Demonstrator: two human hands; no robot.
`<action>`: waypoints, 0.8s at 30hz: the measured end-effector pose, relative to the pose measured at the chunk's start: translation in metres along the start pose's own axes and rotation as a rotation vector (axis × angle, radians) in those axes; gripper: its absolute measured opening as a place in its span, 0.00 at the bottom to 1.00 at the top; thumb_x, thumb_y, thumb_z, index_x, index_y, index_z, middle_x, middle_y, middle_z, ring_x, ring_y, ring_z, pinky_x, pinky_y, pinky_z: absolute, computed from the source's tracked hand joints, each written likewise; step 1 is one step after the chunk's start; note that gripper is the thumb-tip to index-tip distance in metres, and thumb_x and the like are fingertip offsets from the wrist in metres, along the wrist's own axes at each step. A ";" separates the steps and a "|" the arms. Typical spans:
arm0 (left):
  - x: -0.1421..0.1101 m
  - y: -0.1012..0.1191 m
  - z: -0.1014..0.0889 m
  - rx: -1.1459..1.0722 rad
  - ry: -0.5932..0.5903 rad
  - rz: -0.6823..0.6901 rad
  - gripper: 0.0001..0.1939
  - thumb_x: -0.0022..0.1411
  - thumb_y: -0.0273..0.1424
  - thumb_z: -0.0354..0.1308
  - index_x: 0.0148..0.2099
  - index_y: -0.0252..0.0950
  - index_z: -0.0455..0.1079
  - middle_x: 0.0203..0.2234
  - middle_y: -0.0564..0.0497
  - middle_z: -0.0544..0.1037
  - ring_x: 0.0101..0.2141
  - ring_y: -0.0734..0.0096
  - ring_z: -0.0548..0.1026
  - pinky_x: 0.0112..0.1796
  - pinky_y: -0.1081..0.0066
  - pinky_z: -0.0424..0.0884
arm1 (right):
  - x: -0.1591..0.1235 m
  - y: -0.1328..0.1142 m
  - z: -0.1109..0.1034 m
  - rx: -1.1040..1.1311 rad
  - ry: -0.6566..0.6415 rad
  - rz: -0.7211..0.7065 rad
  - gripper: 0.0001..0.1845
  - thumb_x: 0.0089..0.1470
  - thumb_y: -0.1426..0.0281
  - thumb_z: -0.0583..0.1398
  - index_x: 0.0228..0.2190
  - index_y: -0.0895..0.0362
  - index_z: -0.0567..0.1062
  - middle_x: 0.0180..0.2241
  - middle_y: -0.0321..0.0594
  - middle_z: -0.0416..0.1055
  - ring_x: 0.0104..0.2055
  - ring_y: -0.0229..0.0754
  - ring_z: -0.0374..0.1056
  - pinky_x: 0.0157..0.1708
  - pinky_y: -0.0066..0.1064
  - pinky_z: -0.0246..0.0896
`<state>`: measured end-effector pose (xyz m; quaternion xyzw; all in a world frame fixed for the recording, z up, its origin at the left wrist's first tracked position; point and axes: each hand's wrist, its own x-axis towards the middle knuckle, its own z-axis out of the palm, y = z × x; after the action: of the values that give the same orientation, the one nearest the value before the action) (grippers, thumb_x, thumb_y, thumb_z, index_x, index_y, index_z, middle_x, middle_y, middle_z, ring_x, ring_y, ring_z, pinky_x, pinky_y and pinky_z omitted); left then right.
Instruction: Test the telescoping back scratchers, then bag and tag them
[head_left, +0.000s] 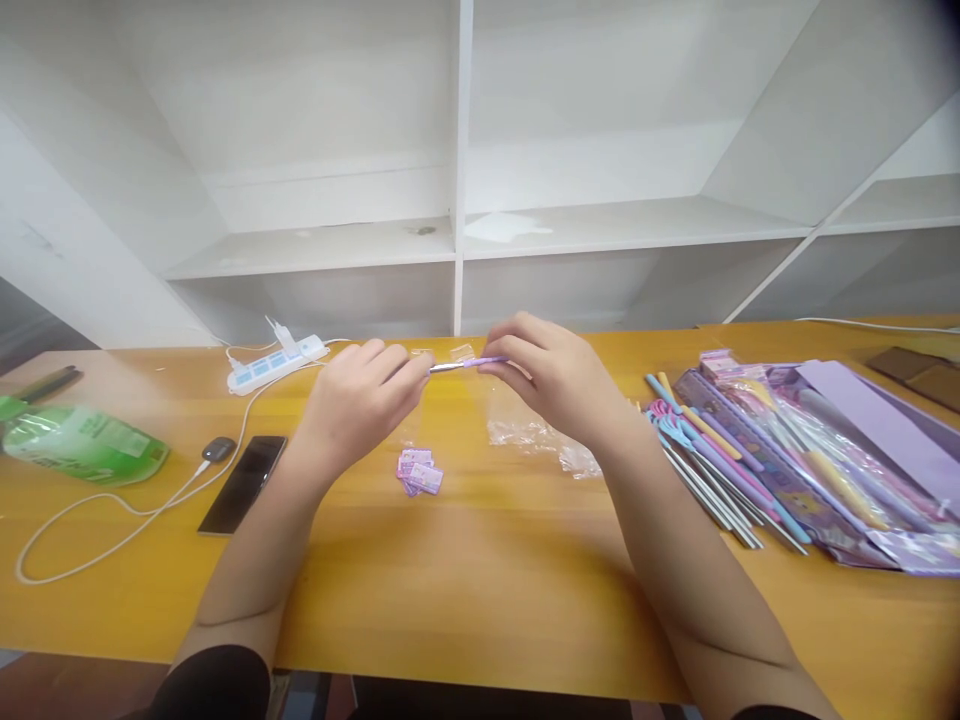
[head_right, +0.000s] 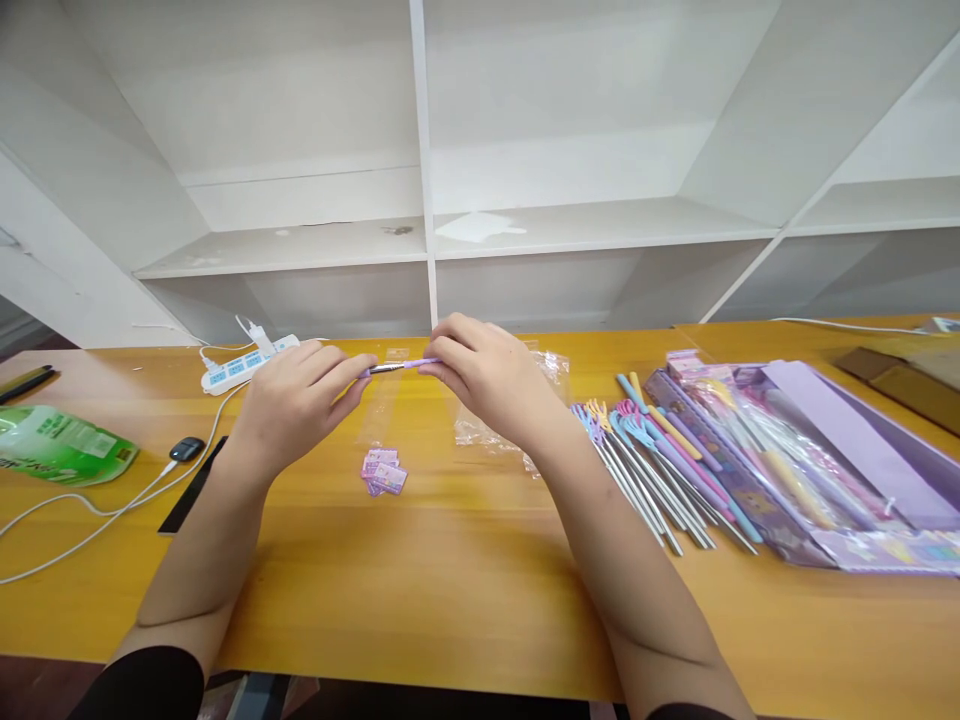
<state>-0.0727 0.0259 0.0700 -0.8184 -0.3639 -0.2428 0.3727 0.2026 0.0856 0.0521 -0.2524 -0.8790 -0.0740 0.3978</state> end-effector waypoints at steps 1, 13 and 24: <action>0.001 0.003 0.001 -0.003 0.016 0.002 0.05 0.77 0.27 0.58 0.47 0.39 0.76 0.29 0.52 0.77 0.30 0.66 0.70 0.31 0.63 0.58 | 0.001 0.000 0.001 -0.038 0.037 -0.050 0.08 0.74 0.63 0.60 0.43 0.52 0.76 0.45 0.43 0.79 0.41 0.43 0.70 0.41 0.37 0.62; 0.004 0.026 0.018 0.012 0.189 -0.022 0.08 0.63 0.20 0.59 0.38 0.39 0.70 0.24 0.55 0.70 0.26 0.67 0.65 0.26 0.65 0.59 | 0.004 -0.021 0.012 -0.123 0.202 -0.238 0.06 0.70 0.76 0.63 0.43 0.52 0.75 0.37 0.36 0.79 0.40 0.41 0.68 0.45 0.36 0.62; 0.000 0.023 0.026 0.074 0.230 -0.094 0.12 0.52 0.21 0.56 0.27 0.41 0.57 0.19 0.54 0.61 0.25 0.67 0.56 0.25 0.64 0.49 | 0.006 -0.028 0.007 -0.213 0.238 -0.225 0.10 0.72 0.76 0.59 0.37 0.50 0.73 0.31 0.34 0.71 0.36 0.41 0.61 0.46 0.36 0.60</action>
<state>-0.0511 0.0360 0.0445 -0.7528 -0.3653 -0.3388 0.4302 0.1807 0.0665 0.0538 -0.1827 -0.8354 -0.2402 0.4593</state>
